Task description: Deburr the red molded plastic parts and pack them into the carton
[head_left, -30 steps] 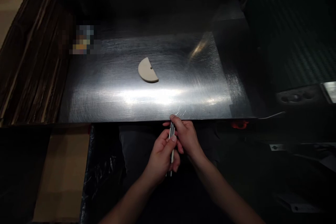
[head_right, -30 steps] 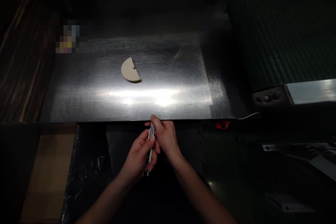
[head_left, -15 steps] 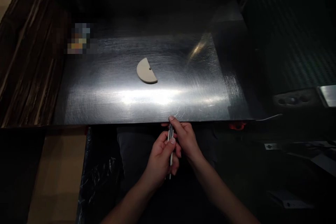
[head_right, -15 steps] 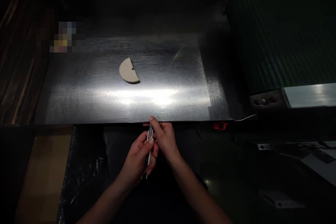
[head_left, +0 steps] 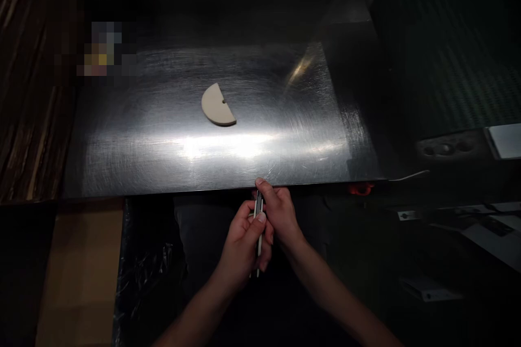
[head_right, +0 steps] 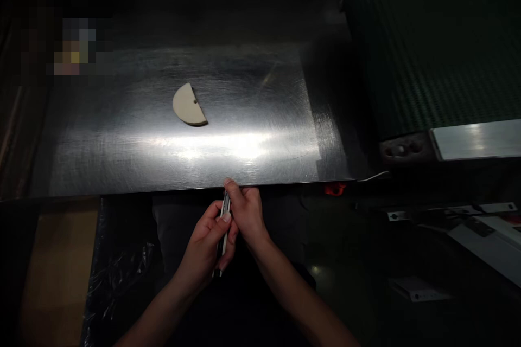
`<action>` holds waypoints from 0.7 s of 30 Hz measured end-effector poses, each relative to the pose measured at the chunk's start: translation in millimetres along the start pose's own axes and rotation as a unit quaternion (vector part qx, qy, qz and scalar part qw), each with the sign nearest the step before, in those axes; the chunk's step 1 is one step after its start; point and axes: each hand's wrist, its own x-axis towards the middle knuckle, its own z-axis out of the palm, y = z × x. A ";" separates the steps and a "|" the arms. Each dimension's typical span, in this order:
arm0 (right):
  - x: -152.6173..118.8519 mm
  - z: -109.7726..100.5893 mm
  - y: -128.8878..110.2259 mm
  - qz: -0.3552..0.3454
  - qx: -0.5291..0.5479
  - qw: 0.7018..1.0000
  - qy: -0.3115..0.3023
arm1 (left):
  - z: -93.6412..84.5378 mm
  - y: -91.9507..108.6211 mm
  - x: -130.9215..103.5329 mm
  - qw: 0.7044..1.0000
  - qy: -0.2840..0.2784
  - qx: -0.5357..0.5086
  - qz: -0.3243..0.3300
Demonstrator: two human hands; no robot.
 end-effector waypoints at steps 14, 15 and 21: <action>1.9 0.7 1.0 -0.011 0.008 1.000 0.004 | -0.8 -0.7 1.2 1.000 -0.007 0.008 0.021; 2.5 -2.2 2.0 -0.011 0.009 1.000 -0.011 | -0.7 -0.9 1.1 1.000 -0.006 0.009 0.023; 6.8 -33.6 17.5 -0.004 0.021 0.986 -0.164 | -1.9 0.2 1.6 0.999 -0.002 0.011 0.032</action>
